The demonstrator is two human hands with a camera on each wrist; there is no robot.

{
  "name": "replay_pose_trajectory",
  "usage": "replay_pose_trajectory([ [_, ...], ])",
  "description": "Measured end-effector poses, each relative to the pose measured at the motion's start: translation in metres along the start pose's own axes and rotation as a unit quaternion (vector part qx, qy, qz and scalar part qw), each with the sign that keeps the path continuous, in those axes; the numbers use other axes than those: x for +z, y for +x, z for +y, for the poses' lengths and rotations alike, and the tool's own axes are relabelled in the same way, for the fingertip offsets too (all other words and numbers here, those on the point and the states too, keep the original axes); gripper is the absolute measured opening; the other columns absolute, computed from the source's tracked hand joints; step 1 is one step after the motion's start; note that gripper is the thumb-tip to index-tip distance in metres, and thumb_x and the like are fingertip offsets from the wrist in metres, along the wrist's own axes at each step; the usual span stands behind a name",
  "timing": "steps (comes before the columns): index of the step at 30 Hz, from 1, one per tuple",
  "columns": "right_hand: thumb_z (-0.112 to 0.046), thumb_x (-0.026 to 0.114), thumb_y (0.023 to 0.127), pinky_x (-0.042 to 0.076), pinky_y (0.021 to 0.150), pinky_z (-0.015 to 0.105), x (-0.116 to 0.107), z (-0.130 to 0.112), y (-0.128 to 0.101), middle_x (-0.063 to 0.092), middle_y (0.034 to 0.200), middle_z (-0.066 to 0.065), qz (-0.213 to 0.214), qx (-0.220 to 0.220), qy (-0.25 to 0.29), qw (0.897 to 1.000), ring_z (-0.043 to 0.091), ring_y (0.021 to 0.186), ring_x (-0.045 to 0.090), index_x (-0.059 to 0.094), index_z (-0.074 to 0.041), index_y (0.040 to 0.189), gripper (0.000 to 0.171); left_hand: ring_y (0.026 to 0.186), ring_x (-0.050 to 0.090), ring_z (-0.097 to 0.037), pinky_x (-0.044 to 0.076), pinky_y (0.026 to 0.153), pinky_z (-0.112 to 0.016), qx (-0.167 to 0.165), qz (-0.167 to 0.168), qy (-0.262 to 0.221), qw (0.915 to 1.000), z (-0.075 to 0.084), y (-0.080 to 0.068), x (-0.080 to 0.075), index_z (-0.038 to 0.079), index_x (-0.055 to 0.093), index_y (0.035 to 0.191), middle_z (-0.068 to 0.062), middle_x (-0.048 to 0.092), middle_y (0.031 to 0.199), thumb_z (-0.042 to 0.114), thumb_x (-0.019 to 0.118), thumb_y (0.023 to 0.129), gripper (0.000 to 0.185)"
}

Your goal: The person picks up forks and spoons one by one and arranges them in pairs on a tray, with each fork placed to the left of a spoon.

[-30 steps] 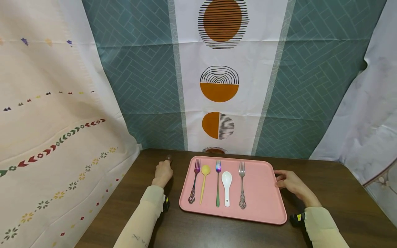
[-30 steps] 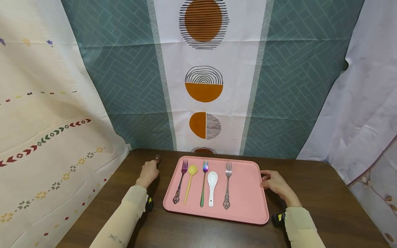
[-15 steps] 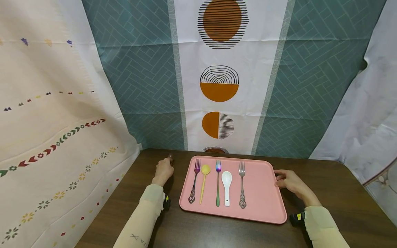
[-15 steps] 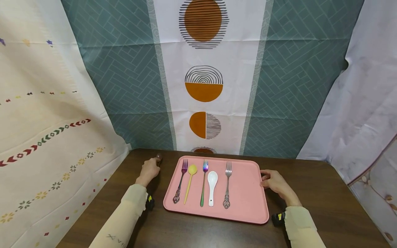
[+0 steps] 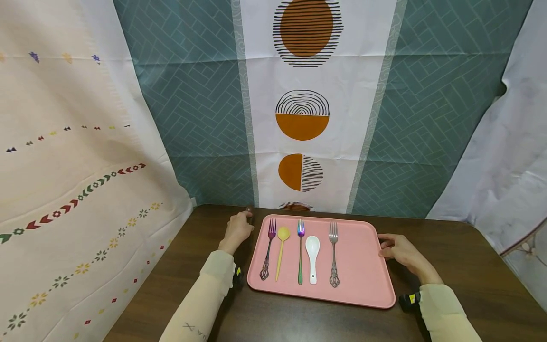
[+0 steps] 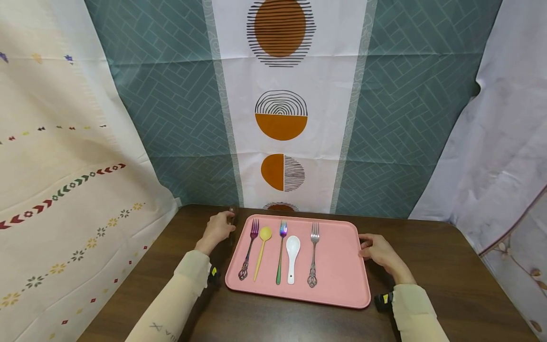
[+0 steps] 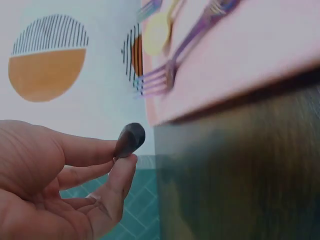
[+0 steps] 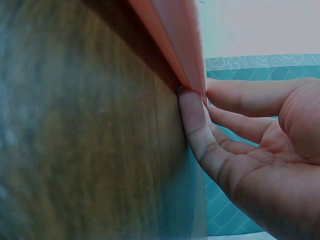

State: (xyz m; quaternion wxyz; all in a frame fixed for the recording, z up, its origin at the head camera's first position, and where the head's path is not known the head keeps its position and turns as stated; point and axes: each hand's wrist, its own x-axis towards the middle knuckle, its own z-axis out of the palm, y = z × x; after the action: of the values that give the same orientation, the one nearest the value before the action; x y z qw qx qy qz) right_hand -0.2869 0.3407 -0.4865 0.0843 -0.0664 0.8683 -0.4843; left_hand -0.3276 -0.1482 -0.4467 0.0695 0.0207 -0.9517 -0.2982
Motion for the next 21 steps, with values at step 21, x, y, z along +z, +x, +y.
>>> replay_pose_trajectory([
  [21, 0.005, 0.068, 0.088, 0.058, 0.079, 0.033, 0.0, 0.0, -0.001, 0.063, 0.103, 0.021, -0.002, -0.01, -0.002, 1.0, 0.028, 0.087, 0.063, 0.041, 0.024, 0.142, 0.062, 0.092, 0.067, -0.03, 0.056, 0.081, -0.046, 0.044, -0.025, -0.031, 0.9982, 0.046, -0.008, 0.017, 0.003, 0.07, 0.13, -0.014, 0.073, 0.105, 0.006, 0.077, 0.091, 0.04],
])
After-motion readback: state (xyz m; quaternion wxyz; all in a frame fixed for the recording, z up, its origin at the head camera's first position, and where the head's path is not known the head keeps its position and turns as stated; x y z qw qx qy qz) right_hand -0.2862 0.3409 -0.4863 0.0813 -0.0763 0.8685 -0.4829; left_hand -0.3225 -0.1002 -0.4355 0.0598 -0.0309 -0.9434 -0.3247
